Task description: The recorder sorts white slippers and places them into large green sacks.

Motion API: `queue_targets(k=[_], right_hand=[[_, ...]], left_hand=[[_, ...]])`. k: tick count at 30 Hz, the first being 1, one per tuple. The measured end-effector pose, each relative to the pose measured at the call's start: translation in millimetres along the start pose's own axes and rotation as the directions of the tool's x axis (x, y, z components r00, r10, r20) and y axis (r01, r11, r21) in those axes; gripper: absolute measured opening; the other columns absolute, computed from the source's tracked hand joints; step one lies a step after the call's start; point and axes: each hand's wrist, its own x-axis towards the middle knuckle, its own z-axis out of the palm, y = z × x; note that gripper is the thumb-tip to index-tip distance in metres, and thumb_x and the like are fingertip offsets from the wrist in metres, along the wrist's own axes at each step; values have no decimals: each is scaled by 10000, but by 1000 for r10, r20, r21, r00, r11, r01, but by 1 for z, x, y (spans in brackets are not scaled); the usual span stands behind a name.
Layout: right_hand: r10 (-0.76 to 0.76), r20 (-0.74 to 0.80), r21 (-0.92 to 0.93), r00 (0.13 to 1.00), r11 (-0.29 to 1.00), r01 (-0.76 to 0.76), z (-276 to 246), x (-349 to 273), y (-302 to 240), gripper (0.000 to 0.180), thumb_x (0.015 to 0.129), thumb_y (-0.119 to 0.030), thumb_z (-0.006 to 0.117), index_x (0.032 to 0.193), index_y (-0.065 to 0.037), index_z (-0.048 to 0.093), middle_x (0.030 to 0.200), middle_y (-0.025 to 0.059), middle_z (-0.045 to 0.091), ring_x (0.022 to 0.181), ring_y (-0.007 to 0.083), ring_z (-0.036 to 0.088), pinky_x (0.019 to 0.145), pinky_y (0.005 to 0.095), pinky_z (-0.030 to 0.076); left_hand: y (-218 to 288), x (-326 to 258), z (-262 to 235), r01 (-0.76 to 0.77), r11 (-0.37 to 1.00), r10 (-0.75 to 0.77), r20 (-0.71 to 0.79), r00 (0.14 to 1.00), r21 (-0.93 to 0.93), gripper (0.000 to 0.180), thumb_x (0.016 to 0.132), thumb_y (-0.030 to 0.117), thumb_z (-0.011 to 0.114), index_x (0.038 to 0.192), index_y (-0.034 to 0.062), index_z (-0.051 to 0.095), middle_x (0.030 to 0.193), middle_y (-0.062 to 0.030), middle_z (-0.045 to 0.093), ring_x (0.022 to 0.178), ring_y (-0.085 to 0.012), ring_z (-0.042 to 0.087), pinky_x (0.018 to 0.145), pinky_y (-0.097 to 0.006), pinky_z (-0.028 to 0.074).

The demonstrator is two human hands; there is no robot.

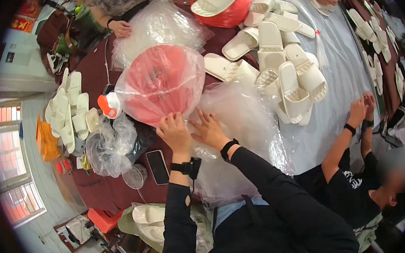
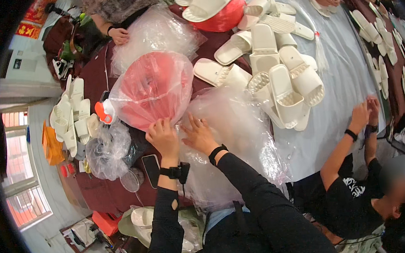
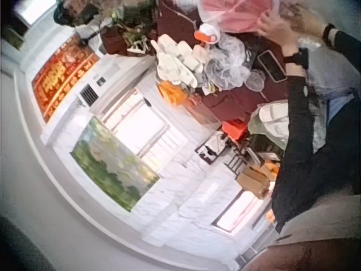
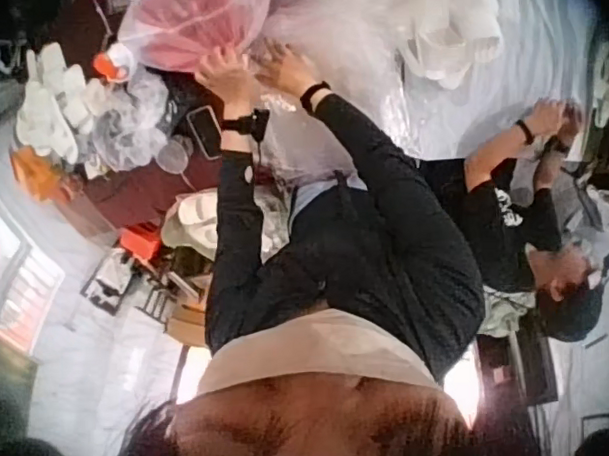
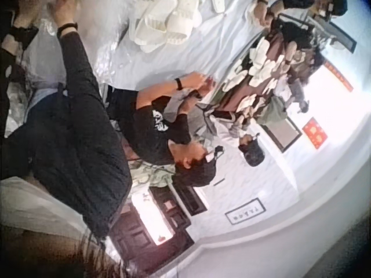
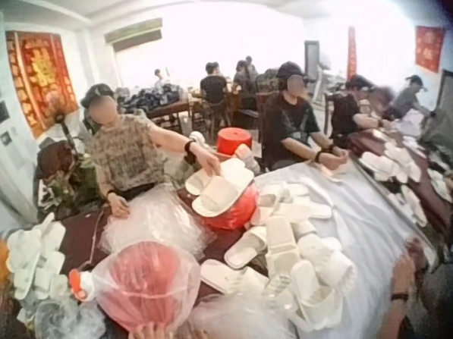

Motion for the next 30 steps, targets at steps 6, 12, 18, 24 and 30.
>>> queue_targets(k=[6, 12, 18, 24, 30], right_hand=[[102, 78, 80, 992, 991, -108, -9, 14, 0, 413, 778, -400, 591, 1108, -158, 641, 1360, 210, 395, 1222, 286, 405, 873, 461, 373], [63, 72, -100, 995, 993, -56, 6, 12, 3, 423, 775, -339, 596, 1176, -207, 604, 1384, 163, 396, 1185, 215, 438, 825, 429, 377], [83, 118, -104, 990, 992, -70, 18, 25, -1, 420, 767, -344, 603, 1159, -194, 602, 1340, 106, 444, 1194, 179, 407, 866, 447, 345], [117, -83, -88, 990, 988, -124, 29, 18, -3, 410, 788, -334, 586, 1134, -114, 587, 1285, 94, 491, 1206, 224, 411, 965, 436, 321], [98, -105, -70, 990, 992, -105, 28, 22, -3, 464, 765, -331, 627, 1140, -64, 569, 1272, 139, 487, 1206, 258, 419, 1008, 417, 317]], left_hand=[[-16, 16, 5, -91, 978, 107, 73, 992, -188, 161, 686, 49, 579, 840, 81, 608, 827, -52, 589, 830, -255, 559, 715, -363, 447], [-17, 19, 4, -86, 962, 82, -26, 996, -258, 175, 705, 9, 555, 861, 51, 622, 835, -77, 604, 812, -274, 562, 709, -371, 460], [-16, 25, -2, -54, 957, 49, -26, 998, -286, 166, 714, -2, 558, 865, 26, 621, 836, -97, 599, 806, -297, 557, 712, -379, 451], [-18, 22, -3, -37, 950, 40, 3, 999, -310, 145, 719, -2, 563, 856, 14, 609, 808, -115, 577, 790, -312, 548, 697, -388, 440], [-19, 18, 0, -20, 944, 32, 32, 999, -328, 127, 728, 8, 575, 852, 9, 603, 803, -124, 575, 785, -321, 546, 693, -395, 437]])
